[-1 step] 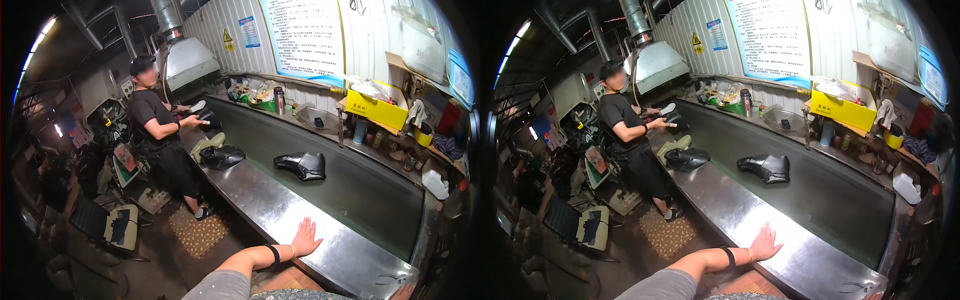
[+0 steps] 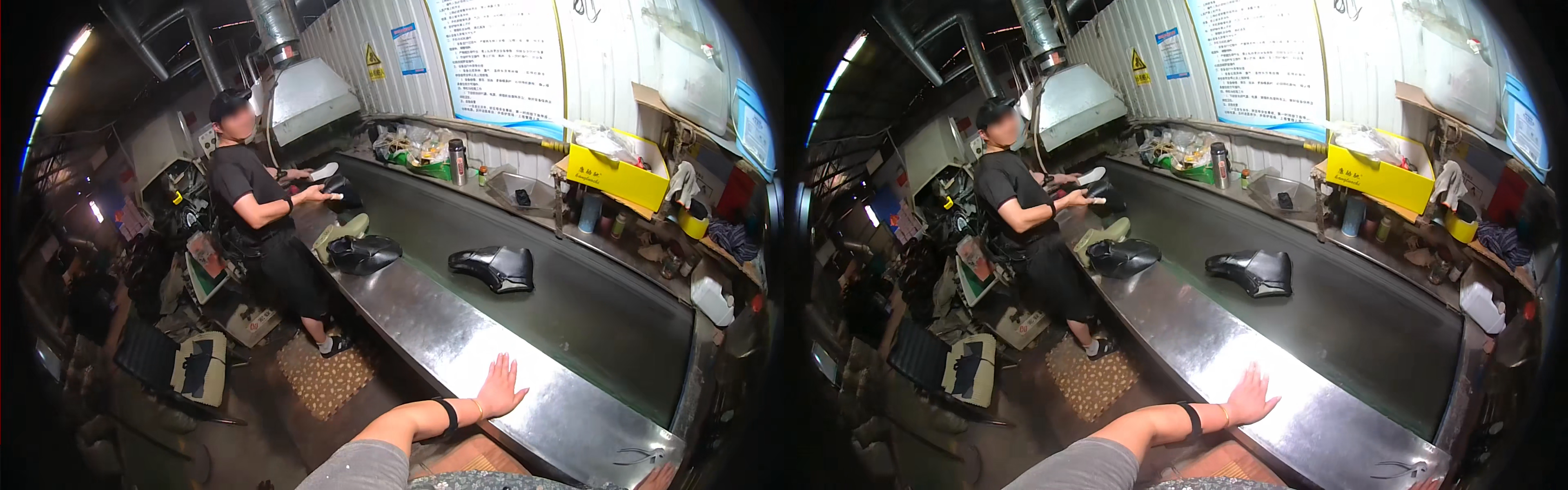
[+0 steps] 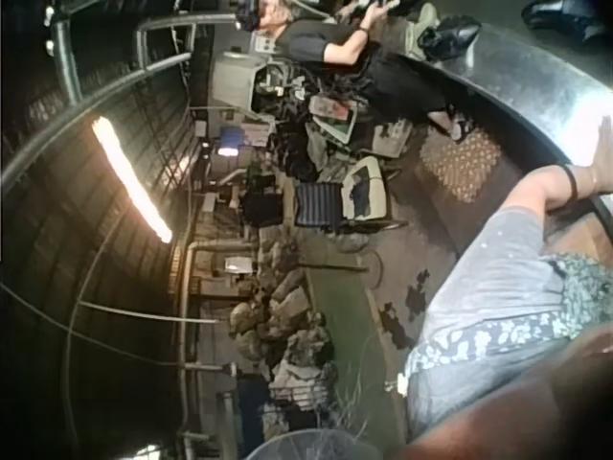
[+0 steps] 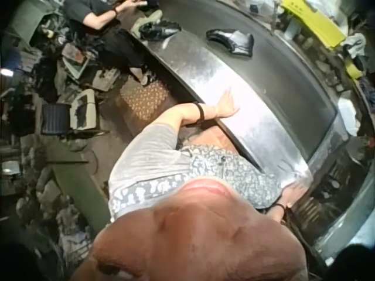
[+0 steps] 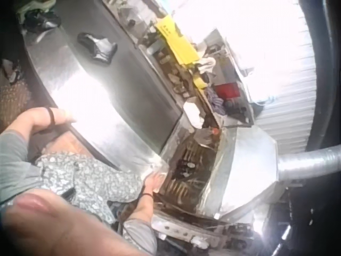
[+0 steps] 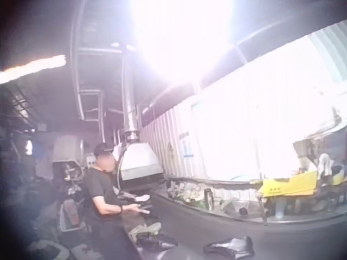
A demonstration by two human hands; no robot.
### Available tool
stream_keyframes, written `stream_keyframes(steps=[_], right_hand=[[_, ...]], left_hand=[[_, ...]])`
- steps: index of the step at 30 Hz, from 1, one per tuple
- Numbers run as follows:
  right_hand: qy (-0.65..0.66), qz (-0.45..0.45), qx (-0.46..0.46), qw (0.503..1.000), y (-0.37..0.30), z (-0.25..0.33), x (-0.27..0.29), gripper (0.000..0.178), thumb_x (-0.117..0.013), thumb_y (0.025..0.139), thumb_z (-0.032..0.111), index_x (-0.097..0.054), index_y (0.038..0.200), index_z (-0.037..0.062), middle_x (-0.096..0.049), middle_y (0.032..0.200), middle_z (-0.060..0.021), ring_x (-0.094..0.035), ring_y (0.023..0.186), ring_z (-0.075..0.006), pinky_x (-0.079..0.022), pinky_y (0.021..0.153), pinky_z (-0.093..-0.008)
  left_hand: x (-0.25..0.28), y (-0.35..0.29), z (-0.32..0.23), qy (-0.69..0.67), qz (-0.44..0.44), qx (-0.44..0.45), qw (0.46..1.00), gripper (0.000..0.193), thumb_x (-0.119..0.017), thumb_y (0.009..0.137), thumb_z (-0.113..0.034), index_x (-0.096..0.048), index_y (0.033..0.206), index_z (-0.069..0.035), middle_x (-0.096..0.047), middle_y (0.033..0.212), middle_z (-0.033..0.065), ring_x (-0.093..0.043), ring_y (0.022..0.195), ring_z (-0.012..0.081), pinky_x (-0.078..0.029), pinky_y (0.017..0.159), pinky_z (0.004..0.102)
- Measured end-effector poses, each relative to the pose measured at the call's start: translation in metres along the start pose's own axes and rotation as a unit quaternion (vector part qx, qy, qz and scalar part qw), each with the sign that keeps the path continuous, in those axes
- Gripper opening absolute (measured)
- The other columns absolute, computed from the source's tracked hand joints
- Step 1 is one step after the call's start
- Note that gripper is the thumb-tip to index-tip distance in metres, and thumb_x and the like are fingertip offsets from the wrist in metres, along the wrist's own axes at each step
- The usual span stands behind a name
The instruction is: Inspecting and placing shoe components on a conveyor belt in a factory setting.
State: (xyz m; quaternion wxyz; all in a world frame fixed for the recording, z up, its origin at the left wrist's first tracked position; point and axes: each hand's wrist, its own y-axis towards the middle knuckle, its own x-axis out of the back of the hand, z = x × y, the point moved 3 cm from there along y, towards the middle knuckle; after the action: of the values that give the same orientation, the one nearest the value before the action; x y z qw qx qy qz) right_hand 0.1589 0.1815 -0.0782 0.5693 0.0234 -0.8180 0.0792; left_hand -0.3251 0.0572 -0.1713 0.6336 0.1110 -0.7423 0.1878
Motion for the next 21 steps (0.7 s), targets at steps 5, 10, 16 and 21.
stream_keyframes(steps=[5,10,16,21], right_hand=[[0.009,-0.044,0.005,0.999,0.006,-0.007,-0.014,0.05,-0.03,0.101,0.032,-0.049,0.134,-0.0013,-0.049,0.136,-0.0249,-0.037,0.132,-0.0399,-0.02,0.114,-0.0495],[-0.059,-0.121,0.057,0.989,0.018,-0.019,-0.058,0.043,-0.039,0.097,0.025,-0.056,0.124,-0.0045,-0.055,0.127,-0.0269,-0.046,0.124,-0.0431,-0.027,0.11,-0.0515],[-0.078,-0.181,0.114,0.974,0.018,-0.023,-0.064,0.041,-0.04,0.097,0.023,-0.055,0.124,-0.0037,-0.06,0.116,-0.0278,-0.05,0.118,-0.044,-0.032,0.106,-0.0534],[-0.042,-0.229,0.088,0.968,0.019,-0.02,-0.055,0.039,-0.04,0.097,0.024,-0.06,0.117,-0.0031,-0.061,0.111,-0.028,-0.051,0.113,-0.0459,-0.034,0.104,-0.0539]], left_hand=[[0.0,0.002,-0.001,0.011,0.005,0.008,1.0,0.08,-0.031,0.097,-0.051,-0.02,0.144,0.013,-0.013,0.151,0.0364,-0.008,0.143,0.0481,-0.01,0.116,0.0534],[0.007,0.0,-0.002,-0.008,0.017,0.002,1.0,0.08,-0.031,0.097,-0.051,-0.02,0.144,0.013,-0.013,0.15,0.0369,-0.009,0.142,0.0485,-0.011,0.116,0.0533],[0.001,0.002,-0.001,0.01,0.008,-0.006,1.0,0.08,-0.032,0.097,-0.05,-0.022,0.143,0.014,-0.016,0.149,0.0373,-0.012,0.142,0.0489,-0.013,0.116,0.0534],[-0.022,0.008,0.001,-0.03,-0.021,0.002,0.999,0.079,-0.033,0.097,-0.05,-0.022,0.143,0.014,-0.016,0.149,0.0373,-0.012,0.142,0.0485,-0.013,0.116,0.0528]])
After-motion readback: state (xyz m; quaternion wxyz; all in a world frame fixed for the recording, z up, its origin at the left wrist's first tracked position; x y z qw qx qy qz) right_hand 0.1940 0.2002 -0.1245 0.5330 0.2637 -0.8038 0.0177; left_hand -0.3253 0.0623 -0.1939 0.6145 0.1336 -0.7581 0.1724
